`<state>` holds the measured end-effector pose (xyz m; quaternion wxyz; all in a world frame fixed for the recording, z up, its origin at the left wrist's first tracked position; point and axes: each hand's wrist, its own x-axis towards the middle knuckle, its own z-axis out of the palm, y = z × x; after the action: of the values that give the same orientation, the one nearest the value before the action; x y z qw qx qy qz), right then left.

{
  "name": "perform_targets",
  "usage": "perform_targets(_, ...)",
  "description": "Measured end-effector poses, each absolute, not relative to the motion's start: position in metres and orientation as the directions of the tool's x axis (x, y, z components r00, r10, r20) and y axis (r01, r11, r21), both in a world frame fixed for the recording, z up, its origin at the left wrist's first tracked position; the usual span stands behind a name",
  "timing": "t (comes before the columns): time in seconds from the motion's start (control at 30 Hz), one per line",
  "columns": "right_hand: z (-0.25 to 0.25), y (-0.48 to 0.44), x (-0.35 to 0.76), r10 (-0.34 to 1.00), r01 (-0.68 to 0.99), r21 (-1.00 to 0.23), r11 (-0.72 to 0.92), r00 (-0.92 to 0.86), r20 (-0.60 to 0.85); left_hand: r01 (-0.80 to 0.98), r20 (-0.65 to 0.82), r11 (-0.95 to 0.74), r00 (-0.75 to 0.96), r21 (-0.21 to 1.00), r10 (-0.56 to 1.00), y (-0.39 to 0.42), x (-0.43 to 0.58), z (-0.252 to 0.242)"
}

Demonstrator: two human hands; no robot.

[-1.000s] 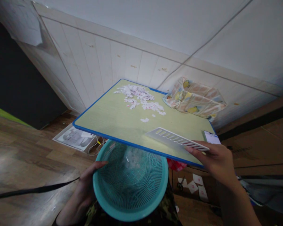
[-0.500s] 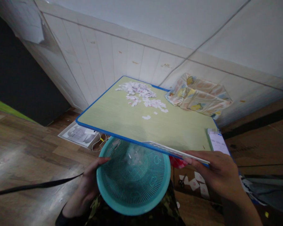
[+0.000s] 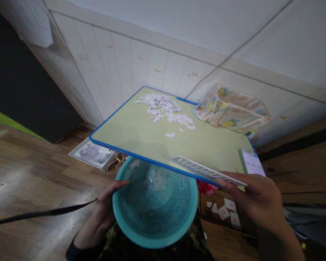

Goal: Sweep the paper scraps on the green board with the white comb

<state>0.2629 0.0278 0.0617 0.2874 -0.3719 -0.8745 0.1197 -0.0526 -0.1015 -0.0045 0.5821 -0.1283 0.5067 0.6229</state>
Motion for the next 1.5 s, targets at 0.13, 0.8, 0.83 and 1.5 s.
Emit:
perform_targets(0.13,0.063,0.022,0.266,0.705,0.545,-0.454,0.705,-0.601,0.375,-0.861,-0.746,0.203,-0.259,0.466,0.614,-0.102,-0.055,-0.007)
perform_targets(0.8,0.038,0.045,0.19,0.616,0.412,-0.459,0.787,-0.575,0.539,-0.859,-0.764,0.26,-0.208,0.441,0.61,-0.104,-0.058,-0.015)
perform_targets(0.83,0.035,0.049,0.184,0.619,0.4,-0.478,0.782,-0.58,0.529,-0.858,-0.763,0.254,-0.218,0.447,0.608,-0.104,-0.058,-0.015)
perform_targets(1.5,0.043,0.203,0.183,0.828,0.68,-0.524,0.513,-0.231,0.511,-0.845,-0.758,0.262,-0.229,0.466,0.61,-0.107,-0.06,-0.034)
